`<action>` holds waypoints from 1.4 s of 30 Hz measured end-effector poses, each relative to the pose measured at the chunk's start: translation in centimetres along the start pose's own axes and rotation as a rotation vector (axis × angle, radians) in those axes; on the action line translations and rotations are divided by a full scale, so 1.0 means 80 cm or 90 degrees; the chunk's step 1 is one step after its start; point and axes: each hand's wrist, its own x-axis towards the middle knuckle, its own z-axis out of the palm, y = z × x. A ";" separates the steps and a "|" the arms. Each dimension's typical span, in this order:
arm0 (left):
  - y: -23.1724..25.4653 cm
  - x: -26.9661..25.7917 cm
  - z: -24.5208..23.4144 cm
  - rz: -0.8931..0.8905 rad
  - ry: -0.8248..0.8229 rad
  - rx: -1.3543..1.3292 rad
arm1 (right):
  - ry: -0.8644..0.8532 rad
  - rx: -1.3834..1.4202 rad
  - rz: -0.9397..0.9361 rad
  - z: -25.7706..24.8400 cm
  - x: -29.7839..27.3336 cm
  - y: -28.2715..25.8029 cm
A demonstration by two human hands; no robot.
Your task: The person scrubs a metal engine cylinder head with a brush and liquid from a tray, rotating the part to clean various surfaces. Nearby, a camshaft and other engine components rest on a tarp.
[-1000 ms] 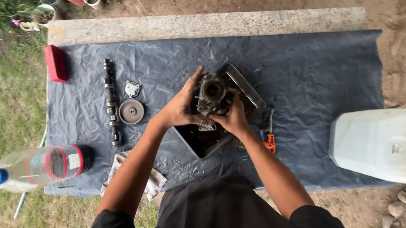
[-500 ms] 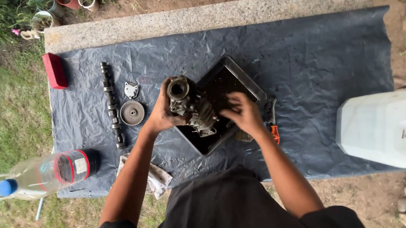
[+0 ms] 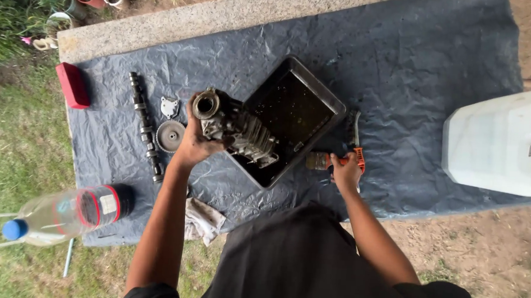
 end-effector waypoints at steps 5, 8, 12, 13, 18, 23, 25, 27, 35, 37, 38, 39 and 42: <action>-0.005 -0.001 -0.002 -0.004 -0.035 0.057 | 0.175 -0.036 -0.108 0.050 0.057 0.072; 0.006 -0.001 -0.005 -0.029 -0.044 0.110 | 0.291 -0.003 -0.280 0.019 0.008 0.003; 0.042 -0.001 0.007 -0.138 -0.072 -0.144 | 0.298 0.028 -0.435 -0.034 -0.058 -0.089; 0.045 0.000 0.009 -0.140 -0.073 -0.145 | 0.298 0.027 -0.433 -0.029 -0.054 -0.100; 0.012 0.007 0.004 -0.073 -0.018 -0.128 | 0.215 0.091 -0.534 0.044 0.051 -0.099; 0.011 0.016 0.003 -0.053 0.031 -0.076 | 0.160 -0.008 -0.488 0.112 0.095 -0.098; 0.009 0.024 -0.001 -0.056 0.064 -0.022 | 0.088 -0.070 -0.476 0.123 0.102 -0.094; 0.017 0.029 0.000 -0.148 0.076 -0.005 | 0.094 -0.061 -0.463 0.110 0.090 -0.110; 0.031 0.052 0.024 -0.318 0.199 -0.087 | -0.213 0.746 -0.183 -0.020 -0.077 -0.264; 0.046 0.059 0.036 -0.346 0.223 -0.119 | -0.251 0.789 -0.179 -0.028 -0.103 -0.283; 0.037 0.063 0.037 -0.358 0.221 -0.109 | -0.266 0.751 -0.230 -0.027 -0.115 -0.291; 0.028 0.068 0.037 -0.368 0.220 -0.099 | -0.283 0.712 -0.283 -0.025 -0.126 -0.300; 0.015 0.069 0.049 -0.299 0.231 -0.039 | -0.214 0.547 -0.456 -0.012 -0.118 -0.307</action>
